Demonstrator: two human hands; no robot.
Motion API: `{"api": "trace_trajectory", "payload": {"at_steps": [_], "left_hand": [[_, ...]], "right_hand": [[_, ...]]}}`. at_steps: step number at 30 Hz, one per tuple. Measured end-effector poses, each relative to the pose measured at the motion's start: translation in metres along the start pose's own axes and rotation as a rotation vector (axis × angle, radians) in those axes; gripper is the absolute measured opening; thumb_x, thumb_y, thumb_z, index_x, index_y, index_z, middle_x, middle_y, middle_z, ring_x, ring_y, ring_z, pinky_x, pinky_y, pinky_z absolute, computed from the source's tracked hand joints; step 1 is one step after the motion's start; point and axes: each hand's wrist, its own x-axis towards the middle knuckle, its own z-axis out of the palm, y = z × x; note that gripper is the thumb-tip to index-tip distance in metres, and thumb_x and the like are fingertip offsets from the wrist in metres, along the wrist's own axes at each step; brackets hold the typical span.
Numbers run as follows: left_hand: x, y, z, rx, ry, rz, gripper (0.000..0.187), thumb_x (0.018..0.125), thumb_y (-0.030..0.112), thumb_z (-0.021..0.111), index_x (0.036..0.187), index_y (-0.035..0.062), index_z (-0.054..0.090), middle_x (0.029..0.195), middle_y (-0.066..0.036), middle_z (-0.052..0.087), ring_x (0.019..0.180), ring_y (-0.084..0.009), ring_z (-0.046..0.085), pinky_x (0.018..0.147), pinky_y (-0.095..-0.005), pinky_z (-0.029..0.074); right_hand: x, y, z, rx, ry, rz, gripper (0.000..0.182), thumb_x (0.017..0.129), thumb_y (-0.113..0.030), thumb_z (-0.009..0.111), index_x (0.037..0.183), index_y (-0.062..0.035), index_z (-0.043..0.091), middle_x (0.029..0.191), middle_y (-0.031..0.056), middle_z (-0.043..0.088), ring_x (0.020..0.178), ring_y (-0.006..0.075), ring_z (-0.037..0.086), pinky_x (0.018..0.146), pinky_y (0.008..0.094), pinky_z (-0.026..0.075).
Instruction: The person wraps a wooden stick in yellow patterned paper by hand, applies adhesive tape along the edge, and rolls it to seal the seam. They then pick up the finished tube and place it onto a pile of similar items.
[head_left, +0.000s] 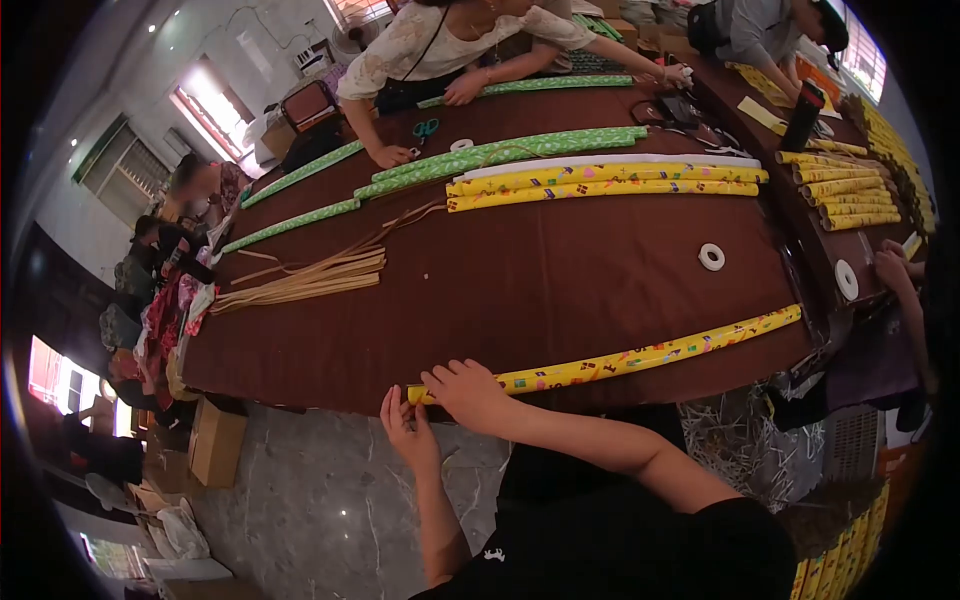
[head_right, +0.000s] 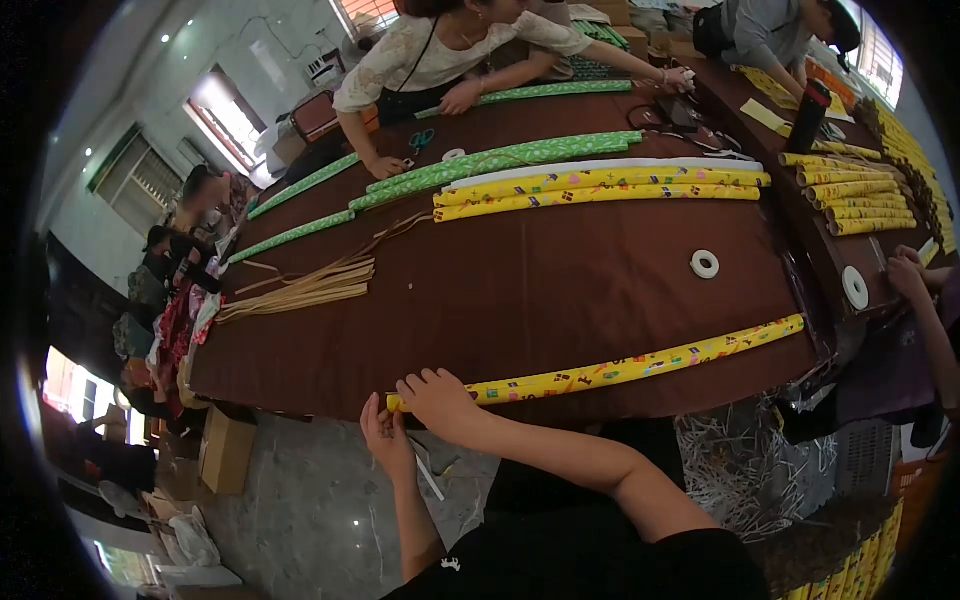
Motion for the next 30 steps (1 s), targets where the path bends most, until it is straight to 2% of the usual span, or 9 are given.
{"api": "trace_trajectory", "payload": {"at_steps": [2, 4, 8, 10, 12, 16, 20, 26, 30], "left_hand": [[0.004, -0.003, -0.001, -0.087, -0.016, -0.089, 0.046, 0.09, -0.008, 0.06, 0.135, 0.003, 0.055, 0.135, -0.01, 0.049, 0.1, -0.0157, 0.061, 0.086, -0.0285, 0.05], [0.008, -0.014, 0.002, -0.152, -0.017, -0.114, 0.048, 0.09, -0.009, 0.061, 0.136, 0.0027, 0.053, 0.133, -0.01, 0.051, 0.101, -0.0156, 0.061, 0.087, -0.0283, 0.05], [0.003, 0.006, 0.005, -0.283, 0.048, -0.204, 0.054, 0.09, -0.009, 0.061, 0.141, 0.0014, 0.045, 0.124, -0.01, 0.056, 0.105, -0.0165, 0.061, 0.092, -0.0285, 0.048], [0.001, 0.01, 0.006, -0.242, 0.031, -0.22, 0.056, 0.091, -0.009, 0.06, 0.143, -0.0001, 0.041, 0.12, -0.011, 0.058, 0.105, -0.0167, 0.061, 0.093, -0.0292, 0.047], [-0.002, 0.006, 0.006, -0.316, 0.047, -0.195, 0.055, 0.091, -0.009, 0.06, 0.141, -0.001, 0.041, 0.121, -0.011, 0.057, 0.103, -0.0161, 0.061, 0.093, -0.029, 0.047], [-0.002, 0.017, 0.008, -0.314, 0.071, -0.282, 0.049, 0.092, -0.003, 0.061, 0.138, -0.0006, 0.044, 0.107, -0.008, 0.063, 0.098, -0.0137, 0.061, 0.088, -0.0275, 0.047], [0.0, 0.016, 0.007, -0.226, 0.12, -0.281, 0.046, 0.091, 0.001, 0.065, 0.134, 0.0014, 0.049, 0.097, -0.005, 0.065, 0.089, -0.0105, 0.06, 0.081, -0.0256, 0.046], [0.002, 0.019, 0.003, -0.313, 0.078, -0.404, 0.047, 0.09, -0.001, 0.066, 0.133, 0.0024, 0.049, 0.087, -0.003, 0.064, 0.082, -0.009, 0.061, 0.075, -0.0232, 0.048], [0.004, 0.017, 0.005, -0.384, 0.084, -0.366, 0.047, 0.089, -0.004, 0.065, 0.133, 0.0026, 0.049, 0.086, -0.002, 0.064, 0.08, -0.008, 0.06, 0.072, -0.0213, 0.048]], "right_hand": [[0.003, -0.004, 0.009, -0.011, 0.066, 0.027, 0.036, 0.08, -0.019, 0.067, 0.113, -0.0062, 0.064, 0.094, 0.0047, 0.061, 0.09, 0.0211, 0.059, 0.079, 0.0336, 0.046], [0.007, -0.005, 0.007, 0.032, -0.073, 0.072, 0.029, 0.079, -0.018, 0.066, 0.106, -0.0076, 0.066, 0.092, 0.0046, 0.061, 0.09, 0.021, 0.059, 0.077, 0.0338, 0.046], [0.007, -0.006, 0.007, -0.002, -0.113, 0.061, 0.024, 0.079, -0.019, 0.066, 0.101, -0.0084, 0.067, 0.091, 0.0038, 0.061, 0.088, 0.0211, 0.058, 0.076, 0.0341, 0.046], [0.004, -0.005, 0.009, 0.075, 0.032, 0.071, 0.024, 0.079, -0.02, 0.066, 0.1, -0.0086, 0.067, 0.089, 0.0035, 0.061, 0.087, 0.0211, 0.058, 0.075, 0.0344, 0.046], [0.006, -0.005, 0.009, 0.1, -0.02, 0.107, 0.022, 0.08, -0.02, 0.066, 0.098, -0.0083, 0.068, 0.089, 0.0036, 0.061, 0.087, 0.0212, 0.058, 0.075, 0.0344, 0.047], [0.02, -0.003, 0.01, 0.263, -0.181, 0.283, 0.017, 0.08, -0.019, 0.065, 0.092, -0.008, 0.069, 0.089, 0.0043, 0.06, 0.088, 0.0215, 0.058, 0.075, 0.0343, 0.047], [0.019, -0.007, 0.009, 0.192, -0.203, 0.2, 0.015, 0.079, -0.018, 0.065, 0.088, -0.0078, 0.07, 0.09, 0.0054, 0.06, 0.088, 0.0218, 0.059, 0.075, 0.0347, 0.048], [0.004, -0.031, 0.009, -0.009, 0.036, 0.13, 0.015, 0.075, -0.015, 0.065, 0.085, -0.0044, 0.067, 0.088, 0.0067, 0.057, 0.086, 0.0219, 0.06, 0.074, 0.0352, 0.049], [-0.003, -0.035, 0.014, -0.063, 0.137, 0.098, 0.019, 0.071, -0.013, 0.064, 0.086, -0.0013, 0.066, 0.09, 0.0091, 0.057, 0.085, 0.0228, 0.06, 0.077, 0.0357, 0.049]]}}
